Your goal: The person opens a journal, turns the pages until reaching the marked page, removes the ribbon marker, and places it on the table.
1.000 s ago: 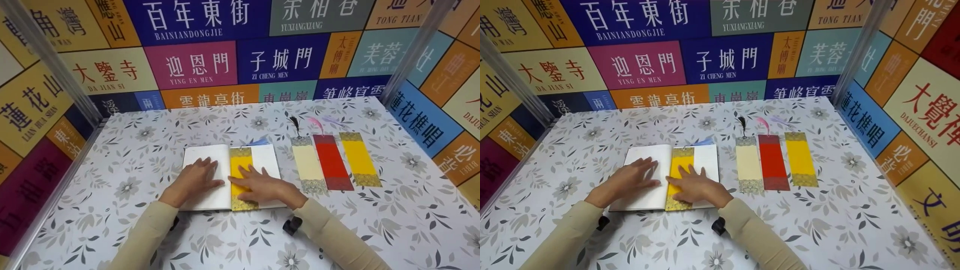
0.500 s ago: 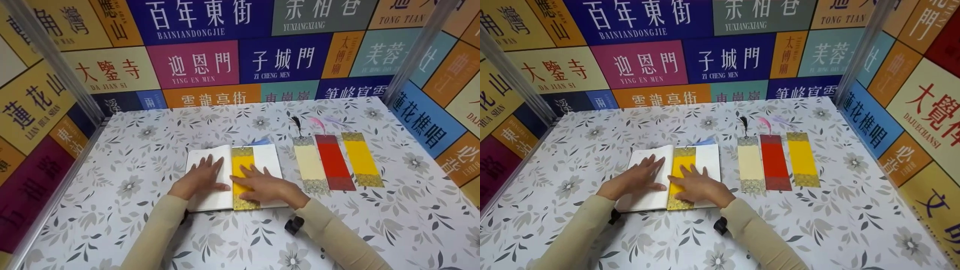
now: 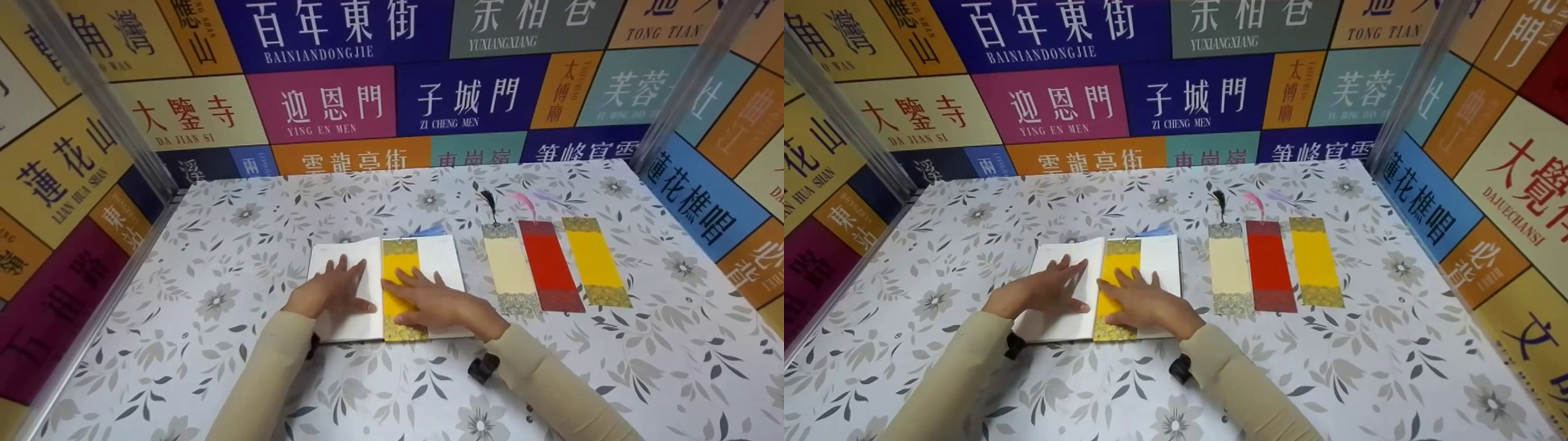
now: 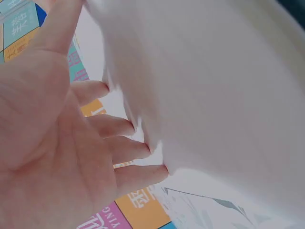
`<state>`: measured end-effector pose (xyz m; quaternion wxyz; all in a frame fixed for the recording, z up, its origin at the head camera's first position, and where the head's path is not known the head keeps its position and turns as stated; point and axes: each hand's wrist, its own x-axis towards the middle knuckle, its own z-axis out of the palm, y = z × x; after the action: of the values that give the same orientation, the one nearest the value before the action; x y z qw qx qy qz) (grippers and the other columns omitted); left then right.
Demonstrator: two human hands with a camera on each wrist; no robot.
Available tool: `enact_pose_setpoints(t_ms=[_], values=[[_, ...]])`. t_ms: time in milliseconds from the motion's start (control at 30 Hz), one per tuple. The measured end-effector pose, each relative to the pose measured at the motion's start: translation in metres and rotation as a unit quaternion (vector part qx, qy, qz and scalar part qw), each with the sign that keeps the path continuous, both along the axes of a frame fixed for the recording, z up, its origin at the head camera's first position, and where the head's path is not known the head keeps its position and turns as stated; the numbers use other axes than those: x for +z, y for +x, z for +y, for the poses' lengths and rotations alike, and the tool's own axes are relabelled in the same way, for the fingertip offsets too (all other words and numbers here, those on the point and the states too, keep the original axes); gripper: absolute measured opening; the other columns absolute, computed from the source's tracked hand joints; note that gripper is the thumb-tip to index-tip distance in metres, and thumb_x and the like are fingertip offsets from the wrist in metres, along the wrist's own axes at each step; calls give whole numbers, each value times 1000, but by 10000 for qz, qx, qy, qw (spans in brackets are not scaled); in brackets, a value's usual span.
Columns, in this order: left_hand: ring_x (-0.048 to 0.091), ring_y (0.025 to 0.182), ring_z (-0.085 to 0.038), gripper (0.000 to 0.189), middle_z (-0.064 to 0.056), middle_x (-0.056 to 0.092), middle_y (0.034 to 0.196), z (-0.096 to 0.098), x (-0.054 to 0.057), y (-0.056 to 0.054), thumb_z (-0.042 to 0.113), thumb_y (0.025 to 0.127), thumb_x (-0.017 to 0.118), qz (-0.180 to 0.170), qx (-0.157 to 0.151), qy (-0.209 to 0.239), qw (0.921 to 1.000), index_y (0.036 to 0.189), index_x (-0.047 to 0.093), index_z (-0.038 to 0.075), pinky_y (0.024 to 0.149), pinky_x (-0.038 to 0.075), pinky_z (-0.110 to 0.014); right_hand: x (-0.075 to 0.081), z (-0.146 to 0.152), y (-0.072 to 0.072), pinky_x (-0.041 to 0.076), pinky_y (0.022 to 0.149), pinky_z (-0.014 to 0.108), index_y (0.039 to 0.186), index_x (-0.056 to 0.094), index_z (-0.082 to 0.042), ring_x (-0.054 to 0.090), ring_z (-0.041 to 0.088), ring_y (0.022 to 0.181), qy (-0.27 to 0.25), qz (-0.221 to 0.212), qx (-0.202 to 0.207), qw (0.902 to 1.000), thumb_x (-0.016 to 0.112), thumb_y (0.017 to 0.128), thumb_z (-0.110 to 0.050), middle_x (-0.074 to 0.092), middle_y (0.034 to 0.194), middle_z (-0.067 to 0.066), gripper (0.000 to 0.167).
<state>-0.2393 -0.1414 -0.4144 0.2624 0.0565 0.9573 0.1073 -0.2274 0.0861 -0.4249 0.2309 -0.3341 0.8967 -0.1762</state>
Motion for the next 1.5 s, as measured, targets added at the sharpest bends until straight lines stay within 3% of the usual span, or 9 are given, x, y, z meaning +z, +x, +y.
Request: enact_pose_setpoints(t_ms=[200, 400, 667, 800, 900, 1000, 1100, 1267, 1500], values=[[4, 156, -44, 102, -20, -1, 169, 5, 3, -2, 56, 85, 72, -105, 185, 111, 9997, 162, 15, 23, 122, 16, -68, -3, 1, 0, -2, 126, 62, 161, 17, -30, -2, 38, 157, -5, 66, -12, 10000, 53, 102, -42, 4, 170, 8, 70], [8, 153, -50, 102, -26, 4, 167, 4, 2, -1, 51, 85, 75, 111, 52, 255, 9996, 162, 18, 15, 123, 18, -66, -4, 1, 1, -2, 126, 61, 161, 19, -27, -1, 36, 157, -107, 76, -1, 9999, 54, 101, -43, 5, 170, 8, 71], [11, 153, -49, 101, -26, 7, 167, 2, 0, 2, 52, 83, 76, 266, 84, 354, 9990, 161, 21, 18, 122, 22, -66, 1, -2, 0, 3, 127, 61, 159, 30, -19, 8, 34, 158, -289, 58, -238, 9993, 62, 98, -40, 15, 169, 12, 72], [16, 152, -51, 101, -27, 11, 166, 0, -1, 2, 52, 82, 77, 450, 39, 365, 9983, 161, 24, 17, 121, 23, -66, 3, -7, -9, 25, 124, 56, 150, 46, -8, 35, 37, 148, -995, 232, -827, 9913, 69, 95, -29, 38, 159, 19, 63], [14, 152, -50, 100, -26, 10, 166, -1, -4, 2, 51, 82, 77, 491, 92, 432, 9978, 160, 24, 18, 122, 19, -66, 3, -9, -19, 46, 111, 50, 141, 56, -3, 55, 37, 130, -1630, 179, -1764, 9706, 71, 93, -22, 53, 142, 21, 53], [13, 153, -49, 100, -25, 10, 166, -1, -7, 3, 51, 82, 77, 553, 133, 519, 9970, 160, 25, 18, 123, 18, -65, 2, -11, -31, 53, 100, 44, 137, 58, -2, 61, 34, 117, -1873, -135, -2681, 9449, 72, 92, -24, 60, 132, 21, 52], [13, 153, -48, 100, -25, 11, 166, -2, -10, 4, 50, 81, 78, 623, 184, 619, 9960, 160, 25, 18, 124, 17, -64, 0, -10, -41, 53, 95, 38, 138, 56, -1, 61, 28, 110, -1705, -534, -3133, 9327, 73, 91, -29, 62, 130, 20, 57], [14, 153, -48, 98, -25, 12, 166, 0, -11, 7, 47, 82, 79, 695, 228, 711, 9948, 160, 27, 17, 124, 17, -64, -3, -9, -49, 52, 83, 32, 136, 51, 0, 59, 23, 97, -1319, -895, -3404, 9267, 76, 88, -32, 61, 127, 20, 63], [14, 153, -49, 98, -26, 11, 166, 1, -8, 4, 47, 83, 78, 588, 211, 611, 9962, 160, 26, 16, 121, 19, -68, -3, -17, -43, 46, 108, 45, 140, 42, 1, 54, 33, 116, -1008, -617, -3221, 9393, 84, 78, -35, 49, 134, 25, 83]])
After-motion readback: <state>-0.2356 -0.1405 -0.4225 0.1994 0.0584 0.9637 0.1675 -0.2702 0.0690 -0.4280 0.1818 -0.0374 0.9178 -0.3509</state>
